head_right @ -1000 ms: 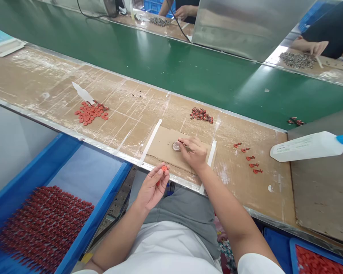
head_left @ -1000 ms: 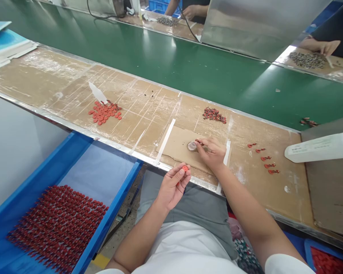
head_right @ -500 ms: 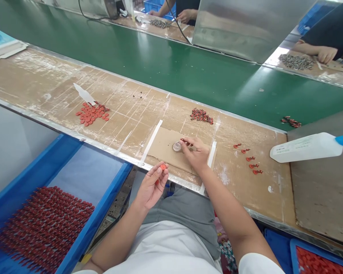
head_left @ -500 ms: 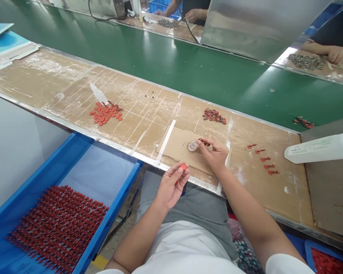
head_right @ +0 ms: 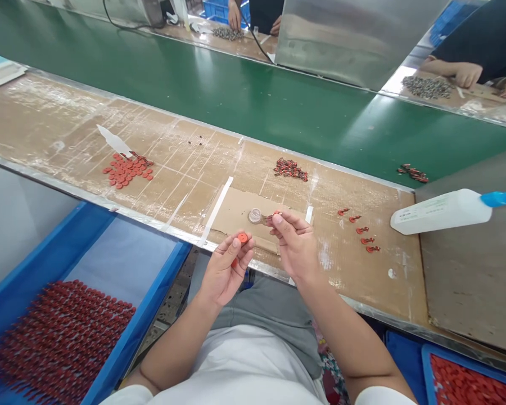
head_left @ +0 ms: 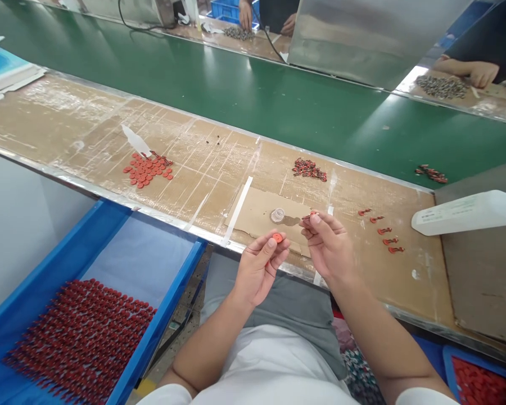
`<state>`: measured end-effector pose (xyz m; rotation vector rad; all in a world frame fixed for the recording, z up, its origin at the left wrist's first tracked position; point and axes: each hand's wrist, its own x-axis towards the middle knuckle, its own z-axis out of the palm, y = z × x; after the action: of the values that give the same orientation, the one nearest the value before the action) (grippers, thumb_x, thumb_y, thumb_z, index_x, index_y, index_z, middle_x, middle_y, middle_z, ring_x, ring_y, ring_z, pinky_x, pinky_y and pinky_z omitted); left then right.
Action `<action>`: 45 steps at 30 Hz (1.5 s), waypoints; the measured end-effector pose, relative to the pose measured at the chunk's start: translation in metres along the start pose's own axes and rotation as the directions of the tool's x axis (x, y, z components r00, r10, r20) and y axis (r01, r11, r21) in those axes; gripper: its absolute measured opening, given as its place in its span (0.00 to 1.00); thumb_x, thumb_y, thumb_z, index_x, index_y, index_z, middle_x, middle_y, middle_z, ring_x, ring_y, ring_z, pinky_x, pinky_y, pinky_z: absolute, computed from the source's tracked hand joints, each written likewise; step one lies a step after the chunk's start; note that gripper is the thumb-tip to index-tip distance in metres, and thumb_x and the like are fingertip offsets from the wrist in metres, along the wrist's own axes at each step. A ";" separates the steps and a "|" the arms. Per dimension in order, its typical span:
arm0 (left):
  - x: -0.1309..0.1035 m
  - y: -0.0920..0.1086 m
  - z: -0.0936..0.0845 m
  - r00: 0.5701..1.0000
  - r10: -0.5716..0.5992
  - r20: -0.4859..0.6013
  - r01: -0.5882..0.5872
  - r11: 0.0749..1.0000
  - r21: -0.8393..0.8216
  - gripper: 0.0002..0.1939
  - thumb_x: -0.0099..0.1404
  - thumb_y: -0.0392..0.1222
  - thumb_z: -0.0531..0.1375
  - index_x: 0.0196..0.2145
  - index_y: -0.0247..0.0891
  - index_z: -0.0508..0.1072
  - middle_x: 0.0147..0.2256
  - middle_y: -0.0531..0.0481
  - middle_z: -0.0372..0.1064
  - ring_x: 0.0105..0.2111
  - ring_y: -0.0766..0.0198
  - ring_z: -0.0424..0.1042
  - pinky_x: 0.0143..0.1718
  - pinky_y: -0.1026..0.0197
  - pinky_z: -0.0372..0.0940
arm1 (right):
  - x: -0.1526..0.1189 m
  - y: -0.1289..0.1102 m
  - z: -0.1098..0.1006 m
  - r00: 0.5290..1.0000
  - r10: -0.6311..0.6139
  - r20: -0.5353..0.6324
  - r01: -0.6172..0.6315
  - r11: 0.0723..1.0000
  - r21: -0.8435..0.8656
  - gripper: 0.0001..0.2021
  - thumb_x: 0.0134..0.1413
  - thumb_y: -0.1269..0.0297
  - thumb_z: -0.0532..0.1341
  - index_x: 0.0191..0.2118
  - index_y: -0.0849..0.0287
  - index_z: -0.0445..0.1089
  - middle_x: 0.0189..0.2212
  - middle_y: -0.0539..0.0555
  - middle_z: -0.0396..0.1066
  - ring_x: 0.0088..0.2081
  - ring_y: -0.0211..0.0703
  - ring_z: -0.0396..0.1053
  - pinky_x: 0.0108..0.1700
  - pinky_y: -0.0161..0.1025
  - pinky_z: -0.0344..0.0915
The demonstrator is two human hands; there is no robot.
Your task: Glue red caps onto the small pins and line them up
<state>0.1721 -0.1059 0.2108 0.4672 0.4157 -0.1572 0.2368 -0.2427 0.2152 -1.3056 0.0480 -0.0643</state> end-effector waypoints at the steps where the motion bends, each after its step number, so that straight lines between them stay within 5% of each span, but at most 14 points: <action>1: 0.000 -0.001 0.002 1.000 0.003 0.009 -0.003 1.000 0.000 0.09 0.59 0.37 0.67 0.40 0.36 0.78 0.40 0.48 0.78 0.39 0.66 0.78 0.41 0.69 0.72 | -0.006 -0.001 0.001 0.998 -0.056 -0.013 0.055 0.998 -0.025 0.08 0.46 0.60 0.71 0.34 0.53 0.77 0.31 0.50 0.79 0.33 0.41 0.78 0.31 0.33 0.75; 6: 0.000 -0.005 0.003 0.999 0.020 0.026 -0.019 1.000 -0.010 0.10 0.58 0.38 0.68 0.39 0.35 0.79 0.39 0.46 0.78 0.40 0.64 0.78 0.41 0.68 0.72 | -0.031 -0.002 0.006 0.969 -0.246 0.041 0.249 0.947 -0.205 0.10 0.46 0.67 0.72 0.37 0.52 0.79 0.35 0.51 0.80 0.37 0.46 0.79 0.42 0.43 0.79; 12: 0.000 -0.007 0.002 0.999 0.046 0.018 -0.045 0.999 -0.021 0.09 0.58 0.37 0.67 0.39 0.35 0.79 0.38 0.46 0.79 0.39 0.63 0.78 0.44 0.66 0.72 | -0.037 0.003 0.005 0.925 -0.368 0.093 0.377 0.865 -0.332 0.13 0.45 0.70 0.72 0.39 0.49 0.79 0.37 0.49 0.80 0.36 0.45 0.79 0.41 0.43 0.79; 45: 0.003 -0.010 -0.007 0.986 0.165 -0.002 -0.165 0.986 0.037 0.10 0.53 0.36 0.71 0.36 0.37 0.81 0.39 0.45 0.79 0.44 0.59 0.77 0.50 0.59 0.71 | -0.040 0.009 0.012 0.904 -0.407 0.127 0.422 0.808 -0.410 0.16 0.44 0.73 0.72 0.39 0.47 0.79 0.36 0.47 0.79 0.35 0.47 0.79 0.38 0.42 0.80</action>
<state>0.1700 -0.1120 0.1998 0.5360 0.3773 -0.0036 0.1979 -0.2261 0.2090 -1.7443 -0.2713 -0.4295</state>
